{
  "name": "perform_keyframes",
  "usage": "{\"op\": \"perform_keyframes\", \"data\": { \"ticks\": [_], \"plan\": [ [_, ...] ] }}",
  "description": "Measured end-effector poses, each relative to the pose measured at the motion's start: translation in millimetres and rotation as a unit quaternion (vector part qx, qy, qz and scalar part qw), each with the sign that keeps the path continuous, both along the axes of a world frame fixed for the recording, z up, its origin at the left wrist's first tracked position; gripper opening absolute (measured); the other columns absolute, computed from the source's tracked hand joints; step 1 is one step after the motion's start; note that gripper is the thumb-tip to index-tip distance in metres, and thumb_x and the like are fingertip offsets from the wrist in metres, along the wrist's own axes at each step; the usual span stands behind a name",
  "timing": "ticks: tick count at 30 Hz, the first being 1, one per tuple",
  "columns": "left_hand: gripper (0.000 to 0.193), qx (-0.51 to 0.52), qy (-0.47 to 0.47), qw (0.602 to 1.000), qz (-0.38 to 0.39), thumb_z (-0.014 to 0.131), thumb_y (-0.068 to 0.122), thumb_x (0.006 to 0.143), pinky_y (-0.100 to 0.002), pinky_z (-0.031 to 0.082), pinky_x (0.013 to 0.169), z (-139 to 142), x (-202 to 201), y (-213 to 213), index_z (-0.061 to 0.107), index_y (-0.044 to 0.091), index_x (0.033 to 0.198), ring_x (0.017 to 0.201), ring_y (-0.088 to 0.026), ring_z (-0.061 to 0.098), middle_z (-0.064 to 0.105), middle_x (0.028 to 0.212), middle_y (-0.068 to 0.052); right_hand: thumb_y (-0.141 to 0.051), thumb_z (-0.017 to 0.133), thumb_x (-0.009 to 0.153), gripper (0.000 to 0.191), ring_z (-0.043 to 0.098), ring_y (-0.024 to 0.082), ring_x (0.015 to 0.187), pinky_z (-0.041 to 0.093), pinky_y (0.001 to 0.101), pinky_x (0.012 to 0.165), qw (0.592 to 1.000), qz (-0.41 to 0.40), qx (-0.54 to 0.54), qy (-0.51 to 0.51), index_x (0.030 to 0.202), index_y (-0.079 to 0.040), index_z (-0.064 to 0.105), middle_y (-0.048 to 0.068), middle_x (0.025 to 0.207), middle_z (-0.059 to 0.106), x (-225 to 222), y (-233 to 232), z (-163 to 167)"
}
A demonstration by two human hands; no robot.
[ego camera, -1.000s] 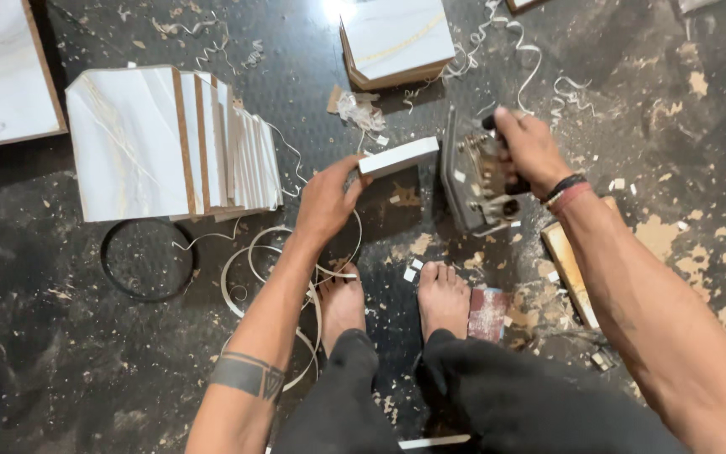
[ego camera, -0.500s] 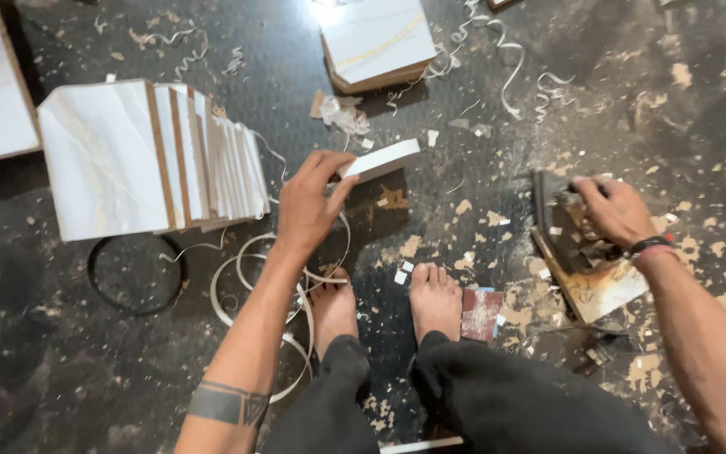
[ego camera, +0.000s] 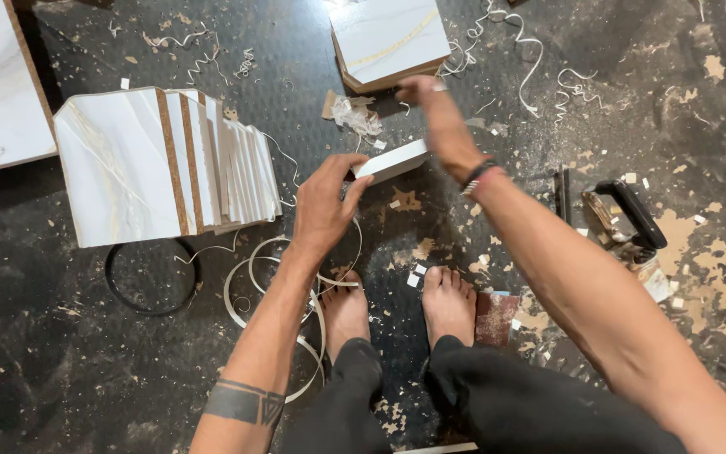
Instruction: The person applies white edge banding tape to the edges of small wood panels at a workbench. They press the tape along a panel edge, run a hand-held edge banding tool over it to trim and secure it, then set the finished panel on a stack and repeat the process on the next panel.
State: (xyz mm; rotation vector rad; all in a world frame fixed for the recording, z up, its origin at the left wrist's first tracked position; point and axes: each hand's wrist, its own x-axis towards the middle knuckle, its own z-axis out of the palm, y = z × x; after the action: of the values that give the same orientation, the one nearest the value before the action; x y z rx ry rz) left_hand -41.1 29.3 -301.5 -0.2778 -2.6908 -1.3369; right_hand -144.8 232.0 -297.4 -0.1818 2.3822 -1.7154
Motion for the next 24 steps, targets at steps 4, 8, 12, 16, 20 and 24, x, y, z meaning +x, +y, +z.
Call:
{"op": "perform_keyframes", "data": {
  "ticks": [4,8,12,16,20,24],
  "plan": [
    [0.032,0.035,-0.006,0.999,0.028,0.076,0.021,0.095,-0.039,0.057,0.082,-8.3,-1.8,1.5,0.066,0.010,0.123,0.096,-0.028,0.073,0.073,0.108,-0.011,-0.064,0.018,0.105,0.072,0.063,0.030,0.122,0.047,0.0457,0.105,0.991,0.062,0.107,0.050,0.144,-0.013,0.051,0.015,0.129,0.067,0.4,-19.4,-6.5],
    [0.043,0.018,-0.035,0.997,0.066,0.083,0.023,0.084,-0.040,0.054,0.075,-19.1,0.1,11.4,0.068,0.012,0.123,0.084,-0.028,0.071,0.072,0.095,-0.011,-0.065,0.022,0.105,0.073,0.063,0.031,0.120,0.046,0.0474,0.104,0.985,0.059,0.140,0.078,0.150,-0.013,0.045,0.017,0.133,0.065,1.6,-16.4,-9.0],
    [0.033,0.068,-0.052,0.992,0.095,0.083,0.020,0.083,-0.038,0.055,0.076,-26.5,4.7,18.2,0.071,0.014,0.113,0.085,-0.026,0.072,0.073,0.094,-0.009,-0.064,0.028,0.110,0.069,0.062,0.032,0.131,0.040,0.0499,0.115,0.973,0.087,0.171,0.130,0.155,-0.014,0.044,0.016,0.138,0.067,3.9,-12.9,-10.3],
    [0.026,0.081,-0.067,0.989,0.104,0.083,0.020,0.082,-0.037,0.055,0.074,-22.7,2.2,17.7,0.073,0.014,0.106,0.081,-0.025,0.071,0.073,0.089,-0.008,-0.067,0.031,0.105,0.076,0.057,0.033,0.134,0.037,0.0479,0.115,0.977,0.101,0.159,0.099,0.158,-0.013,0.037,0.017,0.142,0.062,2.8,-15.3,-8.2],
    [0.024,0.086,-0.072,0.988,0.105,0.082,0.020,0.083,-0.036,0.054,0.073,-15.3,-1.1,17.1,0.075,0.014,0.105,0.081,-0.024,0.070,0.072,0.088,-0.008,-0.078,0.024,0.094,0.092,0.041,0.030,0.146,0.023,0.0602,0.114,0.986,0.082,-0.061,-0.134,0.162,-0.015,0.027,0.015,0.152,0.053,-10.0,-9.4,-2.4],
    [0.023,0.114,-0.097,0.985,0.090,0.081,0.020,0.085,-0.036,0.054,0.072,-14.8,2.1,15.1,0.074,0.012,0.106,0.080,-0.022,0.069,0.070,0.088,-0.008,-0.084,0.024,0.090,0.101,0.039,0.038,0.150,0.016,0.0736,0.118,0.945,0.027,-0.234,-0.226,0.164,-0.014,0.025,0.021,0.152,0.058,-19.4,6.0,2.4]
  ]
}}
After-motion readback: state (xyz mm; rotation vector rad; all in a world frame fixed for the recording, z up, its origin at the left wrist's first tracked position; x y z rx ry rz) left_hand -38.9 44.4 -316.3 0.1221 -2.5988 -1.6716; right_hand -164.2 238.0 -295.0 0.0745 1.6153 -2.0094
